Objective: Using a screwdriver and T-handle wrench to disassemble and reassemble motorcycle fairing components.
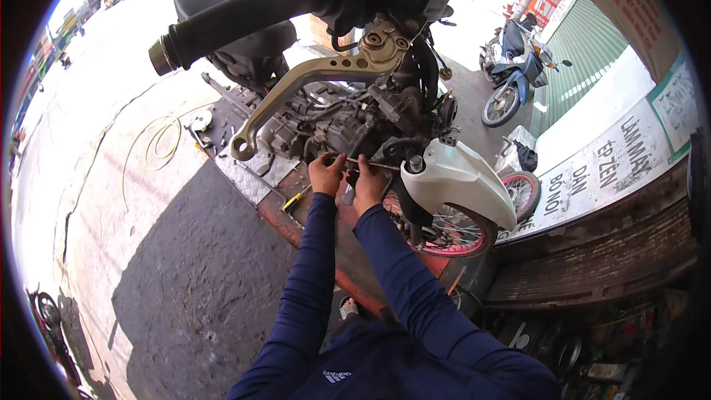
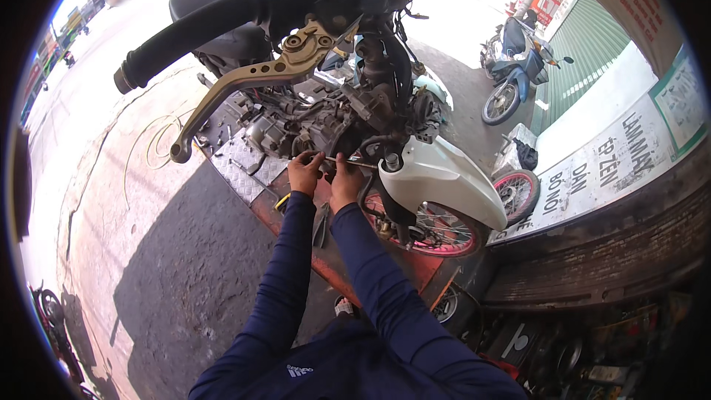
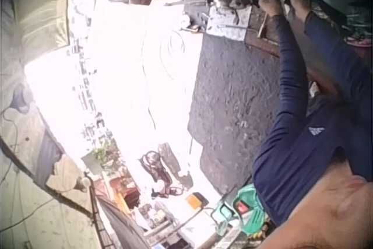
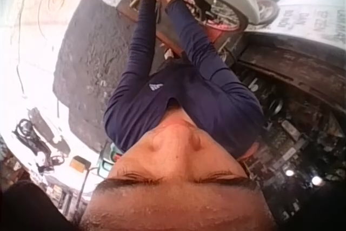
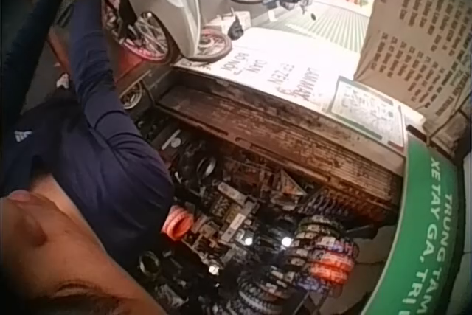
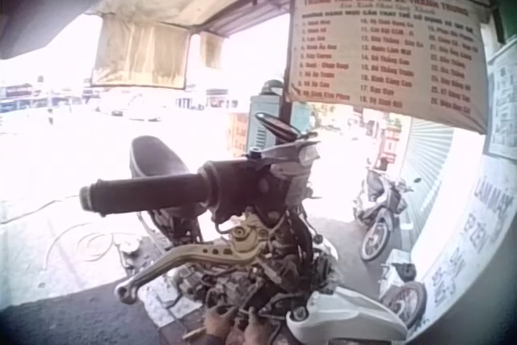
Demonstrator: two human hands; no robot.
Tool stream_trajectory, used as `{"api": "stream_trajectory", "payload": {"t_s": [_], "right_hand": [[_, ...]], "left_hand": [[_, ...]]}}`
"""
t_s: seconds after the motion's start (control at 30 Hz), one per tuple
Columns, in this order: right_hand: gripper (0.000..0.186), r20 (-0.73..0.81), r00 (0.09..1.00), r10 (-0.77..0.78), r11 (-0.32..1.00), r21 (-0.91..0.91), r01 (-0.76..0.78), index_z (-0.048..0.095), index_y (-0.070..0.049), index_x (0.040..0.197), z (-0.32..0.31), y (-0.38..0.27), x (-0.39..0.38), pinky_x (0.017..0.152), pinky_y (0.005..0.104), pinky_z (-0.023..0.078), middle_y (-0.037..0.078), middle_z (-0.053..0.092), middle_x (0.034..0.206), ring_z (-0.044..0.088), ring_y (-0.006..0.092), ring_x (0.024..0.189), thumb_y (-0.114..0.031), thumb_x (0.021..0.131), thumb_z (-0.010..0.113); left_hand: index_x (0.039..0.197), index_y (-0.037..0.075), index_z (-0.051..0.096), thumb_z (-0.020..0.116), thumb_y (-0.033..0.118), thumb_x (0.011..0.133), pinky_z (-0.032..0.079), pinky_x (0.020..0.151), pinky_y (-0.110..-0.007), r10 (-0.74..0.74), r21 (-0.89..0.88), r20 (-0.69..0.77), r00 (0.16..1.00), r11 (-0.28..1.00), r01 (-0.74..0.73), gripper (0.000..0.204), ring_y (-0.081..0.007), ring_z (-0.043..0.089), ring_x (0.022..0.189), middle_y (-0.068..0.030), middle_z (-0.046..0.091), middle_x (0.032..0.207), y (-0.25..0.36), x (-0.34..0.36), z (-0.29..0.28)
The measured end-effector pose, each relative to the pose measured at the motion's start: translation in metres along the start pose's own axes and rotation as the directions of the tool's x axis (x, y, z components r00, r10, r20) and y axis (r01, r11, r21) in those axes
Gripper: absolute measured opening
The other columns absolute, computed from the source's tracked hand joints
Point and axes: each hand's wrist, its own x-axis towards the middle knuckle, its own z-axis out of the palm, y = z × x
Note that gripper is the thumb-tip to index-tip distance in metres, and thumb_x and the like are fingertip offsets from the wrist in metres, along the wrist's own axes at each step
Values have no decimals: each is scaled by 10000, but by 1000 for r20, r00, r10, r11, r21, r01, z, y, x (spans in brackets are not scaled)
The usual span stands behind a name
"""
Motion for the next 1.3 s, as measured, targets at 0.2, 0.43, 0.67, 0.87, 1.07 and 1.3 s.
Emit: {"api": "stream_trajectory", "payload": {"t_s": [0.2, 0.43, 0.67, 0.87, 1.07, 1.3], "right_hand": [[69, -30, 993, -113, 974, 195, 116, 577, -72, 896, -15, 11, 5, 517, 221, 457, -1, 570, 726, 553, 101, 590, -134, 879, 601], [116, -38, 999, 17, 950, 312, -4, 591, -68, 943, -17, 9, 14, 516, 221, 483, 4, 578, 735, 550, 104, 575, -45, 840, 639], [162, -14, 1000, 5, 947, 320, 0, 588, -63, 969, -15, 4, 15, 532, 235, 497, 15, 592, 774, 566, 116, 610, -80, 830, 669], [85, 11, 999, -47, 885, 465, 37, 577, -51, 882, -17, 9, 13, 562, 275, 508, 37, 575, 733, 567, 154, 598, -85, 847, 647], [68, -86, 994, -61, 955, 285, 84, 565, -52, 887, -11, 11, 14, 551, 258, 488, 41, 573, 765, 564, 161, 598, -87, 865, 619], [127, -73, 997, 35, 924, 384, -5, 618, -65, 933, -16, -1, 10, 540, 224, 437, -13, 592, 797, 523, 87, 646, -144, 845, 666]], "left_hand": [[823, -66, 652, 722, 299, 779, 446, 410, -268, -325, 231, 258, 910, 935, 268, 374, -118, 530, 457, -55, 601, 622, 11, 18, -19], [977, -36, 635, 734, 246, 773, 502, 579, -265, -114, -65, 282, 953, 988, 137, 362, -140, 606, 651, -57, 616, 737, -17, 3, -15], [910, -36, 662, 689, 163, 809, 480, 714, -259, 228, 273, 150, 962, 926, -262, 225, -131, 624, 787, -104, 673, 844, -14, 0, -21], [894, 21, 668, 721, 218, 759, 465, 706, -320, 113, 481, 204, 972, 854, -200, 244, -195, 622, 811, -78, 666, 875, 14, -1, -16], [812, 156, 683, 629, 162, 713, 328, 938, -427, 465, 743, 436, 771, 297, -600, 113, -242, 469, 1122, -14, 588, 1082, 39, -2, -11], [771, 160, 681, 576, 161, 742, 277, 963, -498, 534, 672, 611, 584, 40, -740, 109, -256, 447, 1148, 2, 584, 1075, 45, 6, -16]]}}
